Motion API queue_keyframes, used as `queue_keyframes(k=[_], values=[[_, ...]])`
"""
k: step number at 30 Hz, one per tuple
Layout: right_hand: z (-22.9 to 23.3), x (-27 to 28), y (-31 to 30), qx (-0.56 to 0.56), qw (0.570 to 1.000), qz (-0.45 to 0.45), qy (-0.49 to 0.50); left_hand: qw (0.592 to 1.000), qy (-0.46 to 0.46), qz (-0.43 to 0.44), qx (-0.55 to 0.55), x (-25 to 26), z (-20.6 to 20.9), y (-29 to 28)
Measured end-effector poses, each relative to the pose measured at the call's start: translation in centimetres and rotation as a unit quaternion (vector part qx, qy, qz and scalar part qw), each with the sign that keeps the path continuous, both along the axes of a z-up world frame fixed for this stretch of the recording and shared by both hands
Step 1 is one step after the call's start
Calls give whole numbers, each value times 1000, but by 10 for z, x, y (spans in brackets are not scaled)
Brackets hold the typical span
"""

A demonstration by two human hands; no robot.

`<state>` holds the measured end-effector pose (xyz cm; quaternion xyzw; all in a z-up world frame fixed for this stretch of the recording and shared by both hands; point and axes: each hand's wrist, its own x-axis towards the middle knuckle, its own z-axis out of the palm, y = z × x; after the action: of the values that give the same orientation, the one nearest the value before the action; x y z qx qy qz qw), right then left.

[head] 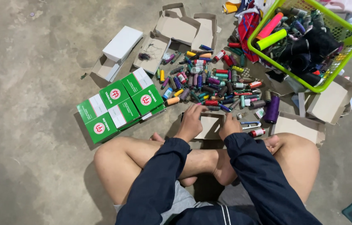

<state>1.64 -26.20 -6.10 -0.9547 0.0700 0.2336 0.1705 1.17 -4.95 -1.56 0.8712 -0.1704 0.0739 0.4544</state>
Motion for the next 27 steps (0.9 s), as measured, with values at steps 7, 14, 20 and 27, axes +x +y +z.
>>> queue_keyframes(k=[7, 14, 20, 27], values=[[43, -31, 16, 121, 958, 54, -252, 972, 99, 178, -114, 2, 1, 14], [182, -102, 29, 107, 977, 187, -15, 990, 75, -10, -122, 1, 34, -1], [234, -95, 17, 74, 975, 123, -169, 990, 60, -39, -124, 3, 32, 0], [185, -70, -3, 200, 937, -65, -279, 984, 98, -58, -139, 7, 35, -6]])
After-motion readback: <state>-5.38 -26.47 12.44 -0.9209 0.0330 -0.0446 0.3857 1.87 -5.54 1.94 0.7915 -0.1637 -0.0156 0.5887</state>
